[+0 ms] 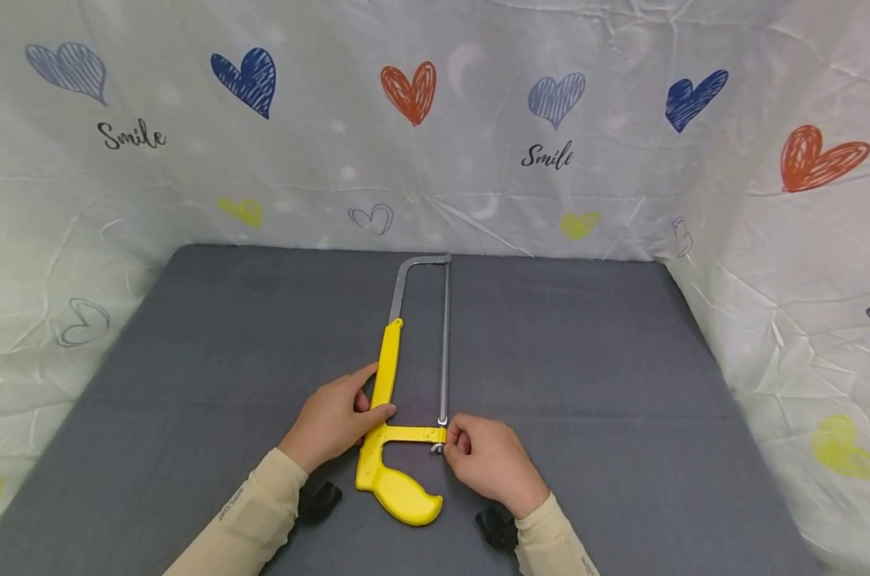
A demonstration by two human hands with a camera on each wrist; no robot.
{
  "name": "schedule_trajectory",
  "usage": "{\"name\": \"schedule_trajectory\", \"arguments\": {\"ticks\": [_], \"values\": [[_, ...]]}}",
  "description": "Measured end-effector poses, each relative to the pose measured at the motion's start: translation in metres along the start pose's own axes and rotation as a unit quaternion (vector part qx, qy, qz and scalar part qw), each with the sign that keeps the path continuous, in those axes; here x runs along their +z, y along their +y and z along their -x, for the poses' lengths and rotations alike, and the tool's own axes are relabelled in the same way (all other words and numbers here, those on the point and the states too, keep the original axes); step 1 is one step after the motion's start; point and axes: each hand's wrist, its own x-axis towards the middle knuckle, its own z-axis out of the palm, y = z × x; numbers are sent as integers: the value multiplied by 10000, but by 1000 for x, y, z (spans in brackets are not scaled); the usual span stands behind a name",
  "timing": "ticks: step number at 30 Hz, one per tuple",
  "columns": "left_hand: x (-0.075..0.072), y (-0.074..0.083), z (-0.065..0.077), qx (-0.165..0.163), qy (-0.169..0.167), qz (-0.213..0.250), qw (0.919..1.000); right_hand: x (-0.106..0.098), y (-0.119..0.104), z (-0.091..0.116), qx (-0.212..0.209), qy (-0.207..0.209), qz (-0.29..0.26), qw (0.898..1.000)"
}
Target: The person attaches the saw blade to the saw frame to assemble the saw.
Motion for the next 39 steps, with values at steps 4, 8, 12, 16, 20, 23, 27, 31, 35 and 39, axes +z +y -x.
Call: {"name": "schedule_trajectory", "arguments": {"ticks": [4, 8, 12, 16, 20, 23, 27, 31, 35, 39], "values": [[-1, 0, 1, -7, -10, 24, 10000, 0, 0, 0, -39, 25, 62, 10000], [-1, 1, 1, -19, -14, 19, 10000, 1, 1, 0, -80, 50, 135, 9999], [-1, 1, 1, -17, 9, 13, 10000, 0, 0, 0, -120, 69, 159, 9998], [0, 2, 1, -2, 17, 8, 10000, 0, -1, 2, -41, 18, 44, 10000], [0, 1, 1, 4, 28, 3, 10000, -1, -2, 2, 247, -90, -157, 9995], [1, 1, 0, 14, 48, -6, 10000, 0, -3, 1, 379, -79, -199, 9991], [1, 0, 0, 19, 39, 0, 10000, 2, -2, 0, 349, -12, -122, 9993], [1, 0, 1, 23, 11, 31, 10000, 3, 0, -1, 328, 14, -116, 9994], [1, 0, 1, 25, 11, 32, 10000, 3, 2, -1, 278, 59, -172, 9994], [1, 0, 0, 31, 17, 34, 10000, 3, 2, 0, 251, 96, -258, 9993]]}}
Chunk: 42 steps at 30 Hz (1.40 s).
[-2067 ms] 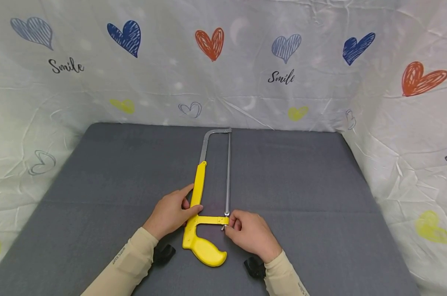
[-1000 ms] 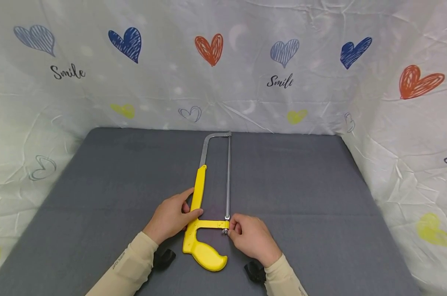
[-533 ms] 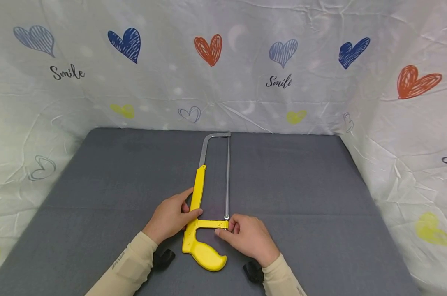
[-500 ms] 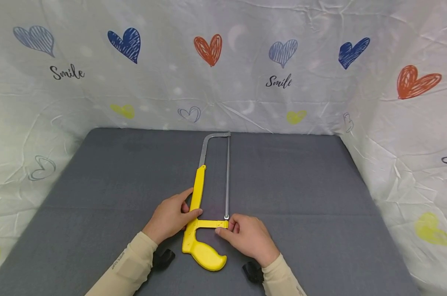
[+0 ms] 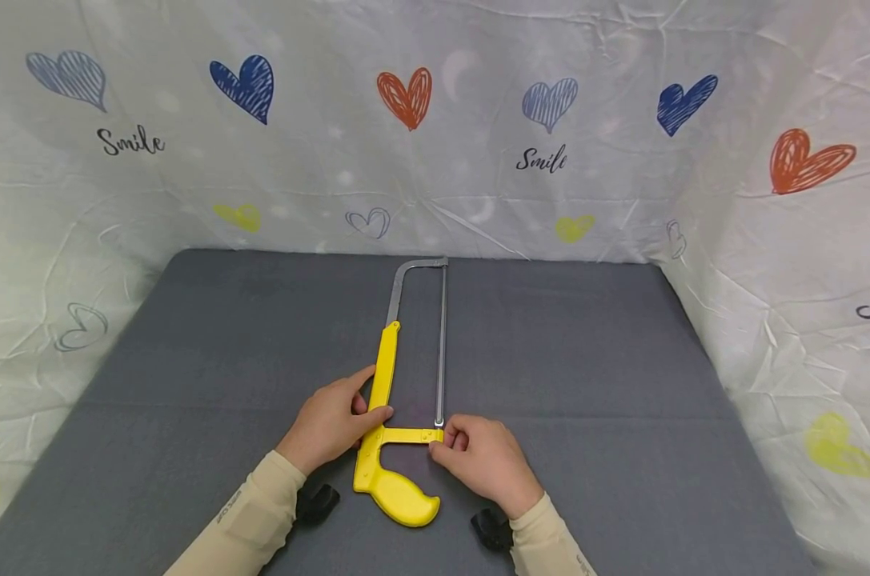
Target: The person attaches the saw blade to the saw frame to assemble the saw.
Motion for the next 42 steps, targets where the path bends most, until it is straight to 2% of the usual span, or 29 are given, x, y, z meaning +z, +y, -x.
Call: {"name": "schedule_trajectory", "arguments": {"ticks": [18, 42], "values": [[-1, 0, -1, 1, -3, -18, 10000, -3, -2, 0, 107, -98, -282, 9995], [-2, 1, 0, 26, 20, 27, 10000, -3, -3, 0, -167, 120, -60, 9998]]}}
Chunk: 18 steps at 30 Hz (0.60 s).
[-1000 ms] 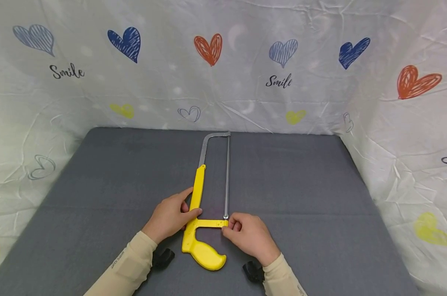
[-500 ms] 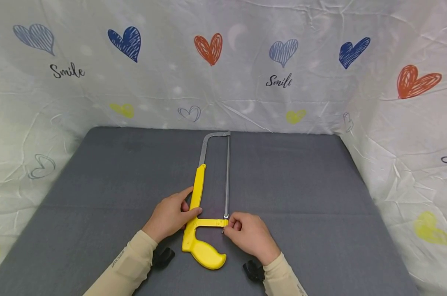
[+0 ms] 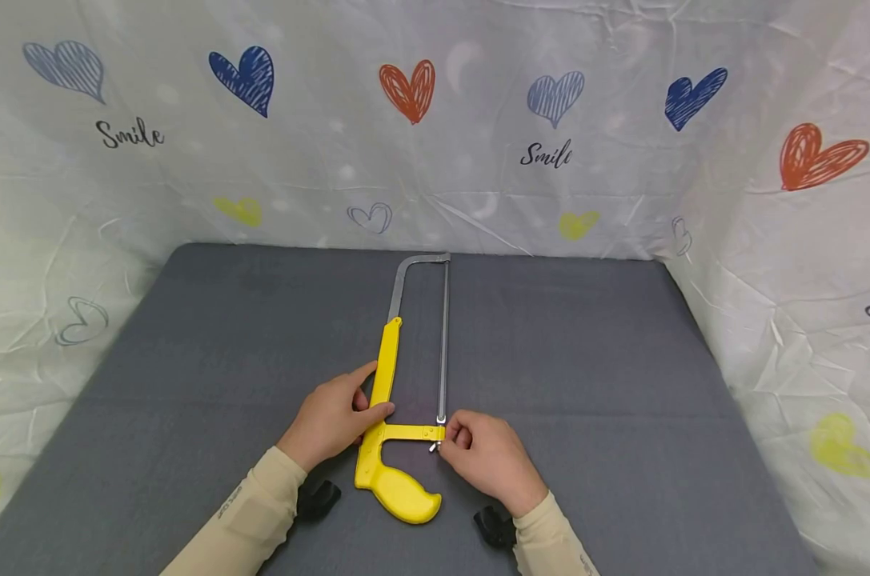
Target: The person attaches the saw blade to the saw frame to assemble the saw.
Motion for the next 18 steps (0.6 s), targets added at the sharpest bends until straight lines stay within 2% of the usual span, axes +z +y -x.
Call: {"name": "schedule_trajectory", "arguments": {"ticks": [18], "values": [[-1, 1, 1, 37, 9, 14, 10000, 1, 1, 1, -51, -42, 116, 9999]]}}
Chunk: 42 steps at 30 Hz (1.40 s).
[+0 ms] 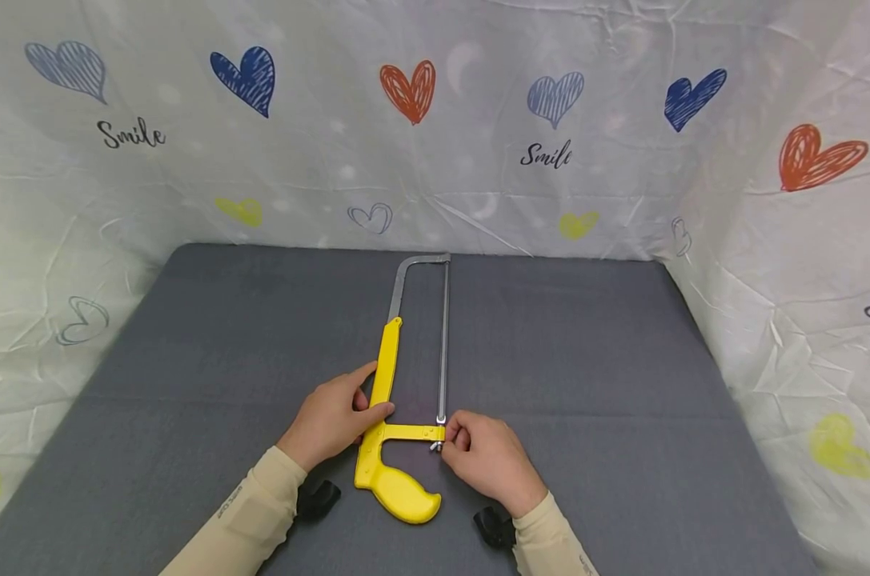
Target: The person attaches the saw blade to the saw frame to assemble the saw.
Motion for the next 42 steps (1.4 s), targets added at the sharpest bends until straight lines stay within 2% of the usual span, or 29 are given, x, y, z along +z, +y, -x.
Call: {"name": "schedule_trajectory", "arguments": {"ticks": [17, 23, 35, 42], "values": [[-1, 0, -2, -52, -33, -39, 10000, -1, 0, -1, 23, -76, 60, 10000], [-1, 1, -2, -100, -60, -62, 9999, 0, -2, -1, 400, -173, -55, 9990], [-2, 2, -3, -103, -82, -120, 9998, 2, -7, -2, 939, 21, -118, 9955], [-1, 0, -1, -88, -50, -97, 9999, 4, -5, -2, 829, -29, -100, 9965]]}}
